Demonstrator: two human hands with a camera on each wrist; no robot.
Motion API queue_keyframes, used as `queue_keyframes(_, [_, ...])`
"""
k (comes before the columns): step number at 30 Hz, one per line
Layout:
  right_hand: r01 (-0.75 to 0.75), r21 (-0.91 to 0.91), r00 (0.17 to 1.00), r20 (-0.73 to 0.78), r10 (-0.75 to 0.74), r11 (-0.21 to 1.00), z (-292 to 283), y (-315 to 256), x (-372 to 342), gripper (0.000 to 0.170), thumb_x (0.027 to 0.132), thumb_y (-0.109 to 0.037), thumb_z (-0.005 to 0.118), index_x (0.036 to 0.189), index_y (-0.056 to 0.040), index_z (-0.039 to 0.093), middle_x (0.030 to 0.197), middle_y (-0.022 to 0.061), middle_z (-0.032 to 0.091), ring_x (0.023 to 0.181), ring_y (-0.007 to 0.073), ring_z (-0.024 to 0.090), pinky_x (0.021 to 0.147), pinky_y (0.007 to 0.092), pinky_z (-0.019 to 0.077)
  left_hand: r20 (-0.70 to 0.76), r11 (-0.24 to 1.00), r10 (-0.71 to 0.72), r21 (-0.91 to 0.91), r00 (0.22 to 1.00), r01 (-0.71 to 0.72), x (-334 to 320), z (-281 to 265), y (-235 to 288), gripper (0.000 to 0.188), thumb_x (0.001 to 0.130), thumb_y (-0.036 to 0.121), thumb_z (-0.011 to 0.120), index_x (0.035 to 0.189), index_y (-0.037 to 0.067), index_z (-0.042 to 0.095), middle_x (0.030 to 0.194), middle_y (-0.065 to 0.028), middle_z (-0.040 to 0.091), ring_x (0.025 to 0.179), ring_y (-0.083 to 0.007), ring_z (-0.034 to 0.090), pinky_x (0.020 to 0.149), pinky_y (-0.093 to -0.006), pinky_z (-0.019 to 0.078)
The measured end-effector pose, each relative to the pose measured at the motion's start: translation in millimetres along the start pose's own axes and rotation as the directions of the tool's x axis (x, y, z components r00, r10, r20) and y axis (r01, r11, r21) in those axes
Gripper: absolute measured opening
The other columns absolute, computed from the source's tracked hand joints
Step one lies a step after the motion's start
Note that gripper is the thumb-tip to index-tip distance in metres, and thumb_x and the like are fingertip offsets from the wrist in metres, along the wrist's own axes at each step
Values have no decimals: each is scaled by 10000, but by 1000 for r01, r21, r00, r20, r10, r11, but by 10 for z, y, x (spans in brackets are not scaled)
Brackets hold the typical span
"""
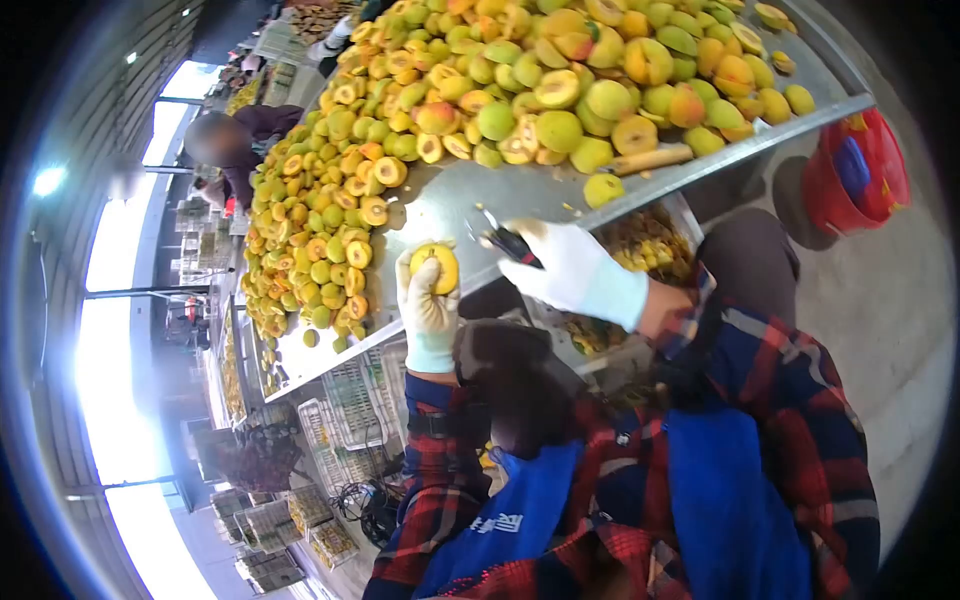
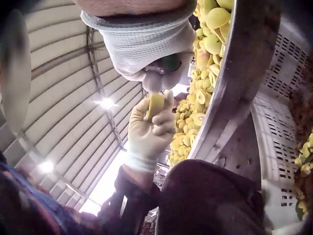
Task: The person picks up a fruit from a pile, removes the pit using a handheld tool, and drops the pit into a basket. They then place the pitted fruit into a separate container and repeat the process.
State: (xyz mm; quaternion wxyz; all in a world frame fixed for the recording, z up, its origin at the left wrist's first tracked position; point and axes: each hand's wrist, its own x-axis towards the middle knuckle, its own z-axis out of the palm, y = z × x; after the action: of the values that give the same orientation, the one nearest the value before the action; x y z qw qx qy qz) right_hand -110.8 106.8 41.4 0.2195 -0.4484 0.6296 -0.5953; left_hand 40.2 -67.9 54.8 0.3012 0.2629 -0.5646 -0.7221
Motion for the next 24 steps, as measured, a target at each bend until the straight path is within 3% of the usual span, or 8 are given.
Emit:
queue_keyframes(5, [-172, 157, 985, 27, 170, 973, -144, -64, 51, 320, 852, -309, 639, 987, -23, 587, 688, 179, 612, 667, 356, 634, 597, 417, 501, 75, 992, -36, -115, 997, 45, -258, 618, -268, 320, 940, 204, 532, 1227, 74, 475, 931, -139, 601, 581, -163, 544, 446, -222, 420])
queue_keyframes(9, [-30, -314, 999, 24, 39, 949, -39, 163, 53, 398, 853, -349, 634, 1082, -26, 589, 848, 208, 646, 822, 394, 644, 713, 451, 516, 39, 971, -46, -232, 998, 54, -273, 740, -462, 300, 989, 239, 449, 1221, 51, 475, 899, -69, 575, 603, -112, 529, 466, -209, 415])
queue_keyframes(13, [-43, -375, 999, -12, 42, 926, -18, 265, -2, 385, 836, -355, 650, 1015, -22, 574, 837, 204, 633, 806, 394, 637, 691, 461, 510, 38, 901, 202, 383, 979, -201, -226, 707, -688, 259, 1007, 173, 407, 1180, 8, 507, 983, -78, 560, 767, -118, 545, 613, -218, 459])
queue_keyframes(15, [-52, -398, 999, -27, 45, 916, -18, 337, 20, 377, 832, -354, 654, 989, -22, 570, 832, 202, 629, 802, 394, 634, 684, 463, 508, 188, 556, 503, 676, 843, -483, -191, 718, -717, 265, 1000, 147, 412, 1170, -24, 520, 1044, -100, 550, 927, -176, 558, 808, -284, 473])
queue_keyframes(19, [-61, -353, 998, 4, 67, 934, -44, 322, 55, 363, 816, -358, 653, 921, -24, 559, 780, 205, 631, 760, 400, 635, 659, 469, 502, -10, 814, 356, 494, 934, -305, -167, 713, -819, 285, 1006, 158, 400, 1147, -52, 530, 1100, -146, 554, 1030, -238, 554, 924, -341, 440])
queue_keyframes(21, [-64, -351, 986, 123, 113, 934, -23, 220, -28, 318, 802, -329, 601, 894, -25, 628, 783, 215, 656, 740, 402, 655, 686, 478, 522, 140, 430, 480, 823, 866, -372, -43, 550, -851, 296, 1017, 186, 379, 1161, -34, 514, 1084, -168, 587, 983, -245, 580, 882, -338, 472])
queue_keyframes(22, [-120, -378, 962, 183, 201, 918, -42, 132, -91, 332, 798, -347, 594, 877, -27, 631, 788, 221, 656, 754, 398, 656, 693, 473, 520, -110, 990, 109, 99, 988, -99, -55, 698, -707, 299, 1020, 225, 365, 1148, -1, 512, 1044, -183, 626, 903, -236, 608, 803, -314, 510])
queue_keyframes(24, [-143, -397, 944, 221, 246, 907, -37, 157, -169, 342, 822, -353, 573, 880, -20, 628, 782, 223, 652, 778, 394, 656, 709, 467, 519, -117, 986, -10, -168, 993, -10, 51, 588, -717, 292, 1013, 249, 375, 1130, 20, 512, 1013, -191, 644, 848, -220, 620, 756, -295, 529])
